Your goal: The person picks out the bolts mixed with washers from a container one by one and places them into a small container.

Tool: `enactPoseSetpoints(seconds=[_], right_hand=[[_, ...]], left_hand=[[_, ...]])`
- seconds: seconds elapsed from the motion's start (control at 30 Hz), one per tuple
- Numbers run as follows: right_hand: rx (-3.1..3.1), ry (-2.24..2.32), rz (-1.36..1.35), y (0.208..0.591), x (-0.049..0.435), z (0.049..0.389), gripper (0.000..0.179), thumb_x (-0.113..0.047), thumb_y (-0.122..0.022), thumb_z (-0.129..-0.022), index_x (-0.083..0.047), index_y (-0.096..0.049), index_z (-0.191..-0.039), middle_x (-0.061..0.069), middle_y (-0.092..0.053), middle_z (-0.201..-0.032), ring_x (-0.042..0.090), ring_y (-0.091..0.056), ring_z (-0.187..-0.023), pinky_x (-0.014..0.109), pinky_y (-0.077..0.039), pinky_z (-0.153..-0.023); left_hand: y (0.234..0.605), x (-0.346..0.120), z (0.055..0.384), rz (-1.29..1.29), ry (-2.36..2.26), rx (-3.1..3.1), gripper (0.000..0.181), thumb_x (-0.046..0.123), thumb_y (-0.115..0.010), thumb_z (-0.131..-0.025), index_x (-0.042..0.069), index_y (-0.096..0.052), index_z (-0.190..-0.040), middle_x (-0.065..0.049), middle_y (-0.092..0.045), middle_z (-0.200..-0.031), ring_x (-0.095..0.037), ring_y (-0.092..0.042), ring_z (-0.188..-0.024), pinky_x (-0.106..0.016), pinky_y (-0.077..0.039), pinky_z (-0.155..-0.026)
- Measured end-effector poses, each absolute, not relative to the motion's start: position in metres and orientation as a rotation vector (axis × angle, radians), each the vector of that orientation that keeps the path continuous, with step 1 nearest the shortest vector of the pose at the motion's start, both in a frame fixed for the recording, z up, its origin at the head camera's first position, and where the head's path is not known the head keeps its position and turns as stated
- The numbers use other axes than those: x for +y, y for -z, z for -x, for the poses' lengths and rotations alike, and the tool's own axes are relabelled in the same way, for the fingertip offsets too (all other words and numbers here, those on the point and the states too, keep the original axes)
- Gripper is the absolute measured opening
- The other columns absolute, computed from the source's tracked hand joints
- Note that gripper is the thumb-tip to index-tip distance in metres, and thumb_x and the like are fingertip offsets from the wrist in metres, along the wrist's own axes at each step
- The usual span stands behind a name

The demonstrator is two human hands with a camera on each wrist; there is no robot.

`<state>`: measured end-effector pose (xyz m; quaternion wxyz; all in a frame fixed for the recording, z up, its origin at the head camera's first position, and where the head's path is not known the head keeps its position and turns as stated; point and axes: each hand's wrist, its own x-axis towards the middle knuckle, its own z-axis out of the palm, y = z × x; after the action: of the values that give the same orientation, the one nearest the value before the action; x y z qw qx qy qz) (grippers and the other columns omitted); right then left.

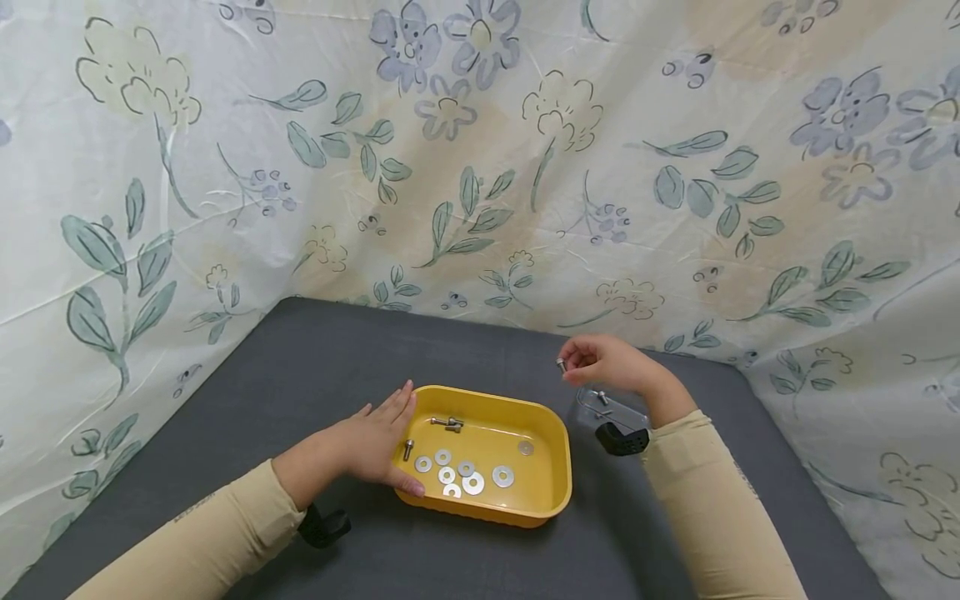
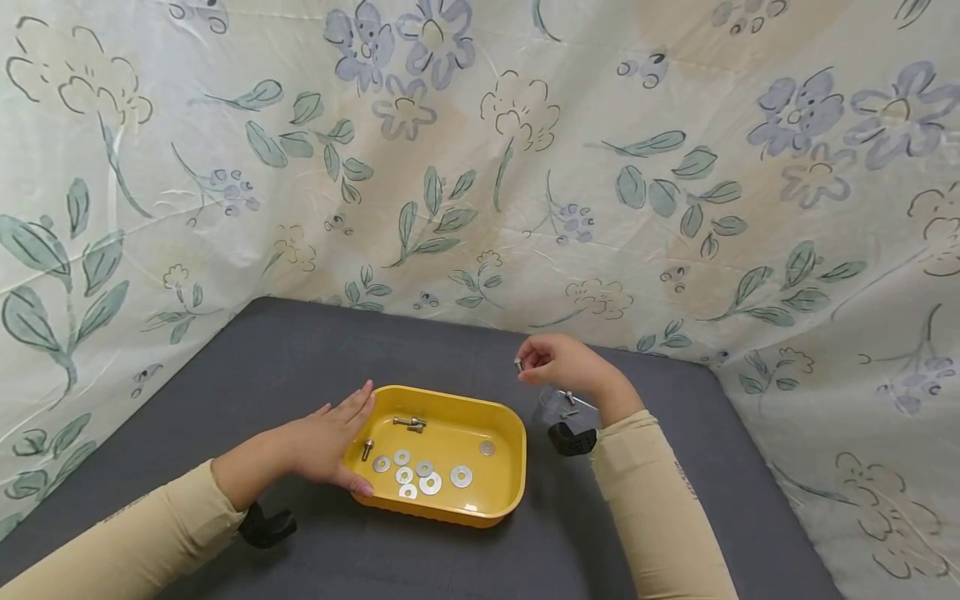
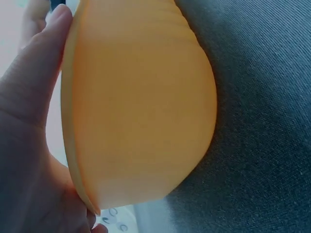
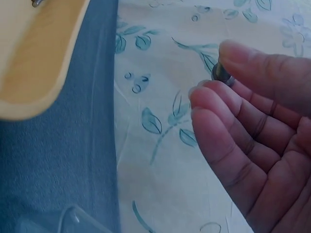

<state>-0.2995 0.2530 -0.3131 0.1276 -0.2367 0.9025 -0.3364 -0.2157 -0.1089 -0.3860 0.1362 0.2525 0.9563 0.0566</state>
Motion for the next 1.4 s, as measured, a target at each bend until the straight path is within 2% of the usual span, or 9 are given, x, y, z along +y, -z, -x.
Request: enactPoseSetpoints(seconds=[0.37,0.93,1.2,1.4], right_hand=[[2.645,1.047,0.644,0.315,0.277,0.304,0.022,-0.016,-0.068,-0.083,-0.003,-0.059,-0.099,0.009,-0.061,-0.085,0.026,-0.060,-0.077,0.031,-0.051,-0.072],[2.695,1.074,0.463,0.324,0.318,0.304,0.033,-0.025,-0.067,-0.084,0.000,-0.056,-0.103,0.012,-0.058,-0.089,0.022,-0.060,-0.082,0.031,-0.051,-0.073],[2.668,1.117,0.422,0.331,0.336,0.308,0.030,-0.015,-0.063,-0.087,0.006,-0.054,-0.107,0.014,-0.058,-0.090,0.023,-0.062,-0.084,0.030,-0.052,-0.072],[2.672,1.112,0.394,0.335,0.346,0.303,0.034,-0.019,-0.065,-0.086,0.005,-0.054,-0.107,0.013,-0.060,-0.090,0.023,-0.063,-0.085,0.031,-0.052,-0.073]], left_hand=[[0.390,-0.110,0.216,-0.706,-0.217,2.760,0.128,0.082,-0.054,-0.059,0.004,-0.003,-0.147,-0.009,0.012,-0.152,-0.024,-0.001,-0.140,-0.055,-0.014,-0.107],[0.392,-0.111,0.218,-0.695,-0.201,2.767,0.129,0.082,-0.054,-0.058,0.005,-0.001,-0.147,-0.007,0.014,-0.152,-0.021,0.000,-0.140,-0.053,-0.014,-0.107],[0.391,-0.110,0.217,-0.695,-0.226,2.755,0.129,0.082,-0.055,-0.058,0.004,-0.003,-0.147,-0.008,0.013,-0.152,-0.022,-0.001,-0.140,-0.054,-0.014,-0.107],[0.390,-0.111,0.217,-0.698,-0.230,2.760,0.128,0.081,-0.056,-0.059,0.004,-0.004,-0.147,-0.009,0.013,-0.152,-0.023,-0.002,-0.140,-0.055,-0.015,-0.106]])
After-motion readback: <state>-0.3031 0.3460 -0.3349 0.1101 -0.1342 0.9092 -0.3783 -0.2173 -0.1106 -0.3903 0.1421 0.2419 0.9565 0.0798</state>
